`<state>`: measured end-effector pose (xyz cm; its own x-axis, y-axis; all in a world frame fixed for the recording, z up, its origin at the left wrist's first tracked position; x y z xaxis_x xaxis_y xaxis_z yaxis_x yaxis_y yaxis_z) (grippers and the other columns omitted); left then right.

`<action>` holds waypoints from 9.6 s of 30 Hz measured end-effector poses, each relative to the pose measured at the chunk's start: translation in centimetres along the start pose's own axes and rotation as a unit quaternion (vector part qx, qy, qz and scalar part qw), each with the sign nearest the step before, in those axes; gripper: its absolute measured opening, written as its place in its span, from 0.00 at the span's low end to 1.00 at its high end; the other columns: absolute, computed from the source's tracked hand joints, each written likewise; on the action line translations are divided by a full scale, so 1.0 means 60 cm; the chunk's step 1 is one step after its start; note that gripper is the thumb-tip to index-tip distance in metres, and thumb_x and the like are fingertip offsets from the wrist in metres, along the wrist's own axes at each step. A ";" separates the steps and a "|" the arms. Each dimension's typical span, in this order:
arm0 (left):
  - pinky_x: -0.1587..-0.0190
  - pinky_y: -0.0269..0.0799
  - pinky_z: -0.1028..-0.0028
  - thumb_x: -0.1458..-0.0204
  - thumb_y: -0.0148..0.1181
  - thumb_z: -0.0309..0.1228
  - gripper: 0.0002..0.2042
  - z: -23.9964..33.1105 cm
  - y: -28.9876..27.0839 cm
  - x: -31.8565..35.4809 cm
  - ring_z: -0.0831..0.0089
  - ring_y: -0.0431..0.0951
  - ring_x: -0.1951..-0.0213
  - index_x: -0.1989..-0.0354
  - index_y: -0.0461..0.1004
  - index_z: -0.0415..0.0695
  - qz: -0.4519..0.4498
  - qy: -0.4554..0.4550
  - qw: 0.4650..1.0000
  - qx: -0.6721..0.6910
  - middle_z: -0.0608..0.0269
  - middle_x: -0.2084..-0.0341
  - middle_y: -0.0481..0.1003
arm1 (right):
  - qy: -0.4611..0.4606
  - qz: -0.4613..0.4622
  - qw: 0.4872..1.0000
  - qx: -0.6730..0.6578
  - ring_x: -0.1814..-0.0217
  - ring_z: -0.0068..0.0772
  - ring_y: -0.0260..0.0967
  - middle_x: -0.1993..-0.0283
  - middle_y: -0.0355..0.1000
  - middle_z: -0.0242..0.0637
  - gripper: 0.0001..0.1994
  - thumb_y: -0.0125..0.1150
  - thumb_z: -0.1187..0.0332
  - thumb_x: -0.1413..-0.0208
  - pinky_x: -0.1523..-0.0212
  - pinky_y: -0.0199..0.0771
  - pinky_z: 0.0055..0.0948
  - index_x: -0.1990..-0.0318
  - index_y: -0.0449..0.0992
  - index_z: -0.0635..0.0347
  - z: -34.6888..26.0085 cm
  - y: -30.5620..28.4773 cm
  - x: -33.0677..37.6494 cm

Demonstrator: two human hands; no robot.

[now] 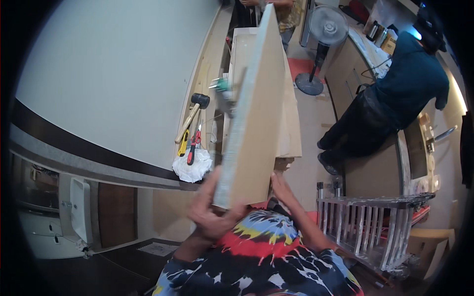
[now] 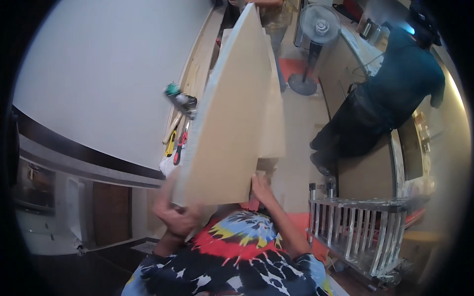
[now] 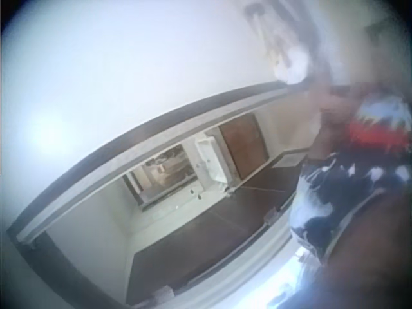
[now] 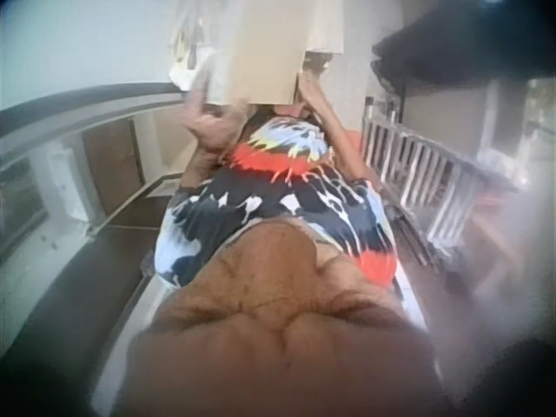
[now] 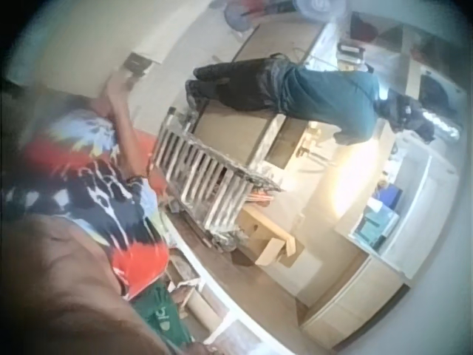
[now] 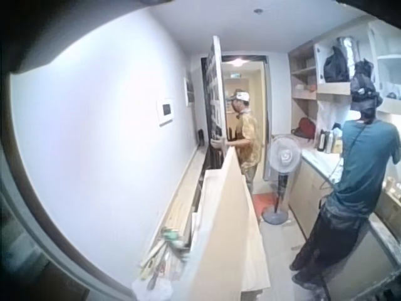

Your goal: The person uses a utility knife to cut a protective film on a white cabinet door and then uses a screwdriver to tighten screws on the door hinges. The person is working in a room with other construction materials and tools.

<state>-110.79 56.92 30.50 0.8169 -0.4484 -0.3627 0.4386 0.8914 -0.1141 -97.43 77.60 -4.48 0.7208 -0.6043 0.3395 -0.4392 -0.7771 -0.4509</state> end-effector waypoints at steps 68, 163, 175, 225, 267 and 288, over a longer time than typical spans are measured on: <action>0.64 0.74 0.66 0.43 0.67 0.43 0.21 -0.556 0.012 0.035 0.68 0.80 0.72 0.64 0.82 0.30 0.052 -0.416 0.886 -0.200 0.50 0.74 0.82 | 0.090 -0.103 0.988 -0.068 0.62 0.34 0.77 0.58 0.78 0.43 0.22 0.68 0.60 0.41 0.58 0.78 0.36 0.48 0.74 0.69 0.013 -0.294 -0.496; 0.48 0.71 0.59 0.40 0.59 0.27 0.17 -0.526 -0.096 0.329 0.47 0.77 0.51 0.44 0.72 0.33 0.188 -0.268 0.909 -0.259 0.43 0.53 0.76 | -0.202 -0.090 0.975 0.019 0.60 0.62 0.75 0.66 0.76 0.58 0.07 0.59 0.70 0.47 0.54 0.74 0.54 0.65 0.77 0.65 -0.196 0.378 -0.191; 0.45 0.71 0.60 0.42 0.59 0.25 0.19 -0.491 -0.117 0.306 0.49 0.76 0.48 0.42 0.70 0.33 0.155 -0.305 0.878 -0.336 0.44 0.50 0.75 | -0.080 -0.069 0.993 0.055 0.58 0.63 0.78 0.63 0.76 0.62 0.17 0.59 0.74 0.49 0.55 0.78 0.54 0.53 0.65 0.72 -0.223 0.457 -0.231; 0.46 0.68 0.48 0.47 0.66 0.33 0.32 -0.637 -0.026 0.058 0.50 0.72 0.44 0.34 0.62 0.39 -0.136 -0.217 0.790 -0.557 0.49 0.48 0.72 | 0.056 0.048 0.958 -0.278 0.64 0.22 0.69 0.66 0.69 0.32 0.11 0.57 0.64 0.36 0.61 0.71 0.28 0.54 0.72 0.63 0.027 -0.119 0.075; 0.28 0.41 0.48 0.35 0.42 0.44 0.29 -0.541 0.738 -0.113 0.46 0.52 0.28 0.31 0.60 0.38 -0.178 0.002 0.820 -0.543 0.41 0.30 0.57 | -0.042 0.205 0.931 -0.299 0.64 0.34 0.75 0.65 0.75 0.38 0.07 0.70 0.70 0.44 0.61 0.75 0.31 0.61 0.79 0.62 0.310 -0.412 0.004; 0.29 0.45 0.53 0.36 0.43 0.43 0.29 -0.557 0.739 -0.116 0.48 0.56 0.30 0.32 0.62 0.34 -0.172 0.018 0.831 -0.529 0.38 0.33 0.59 | 0.039 -0.021 0.890 -0.455 0.66 0.19 0.71 0.66 0.76 0.33 0.14 0.57 0.64 0.32 0.63 0.73 0.22 0.52 0.79 0.68 0.380 -0.357 -0.036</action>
<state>-109.53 101.74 -2.94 0.6911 -0.7036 -0.1654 0.0542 0.2787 -0.9589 -77.38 99.56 -14.40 0.7227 -0.5546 0.4124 -0.6908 -0.5985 0.4057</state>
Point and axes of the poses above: each hand's wrist, its own x-axis away from the middle knuckle, its own y-axis out of the palm, z = x × y, the point moved 9 cm from there along -x, towards the middle knuckle
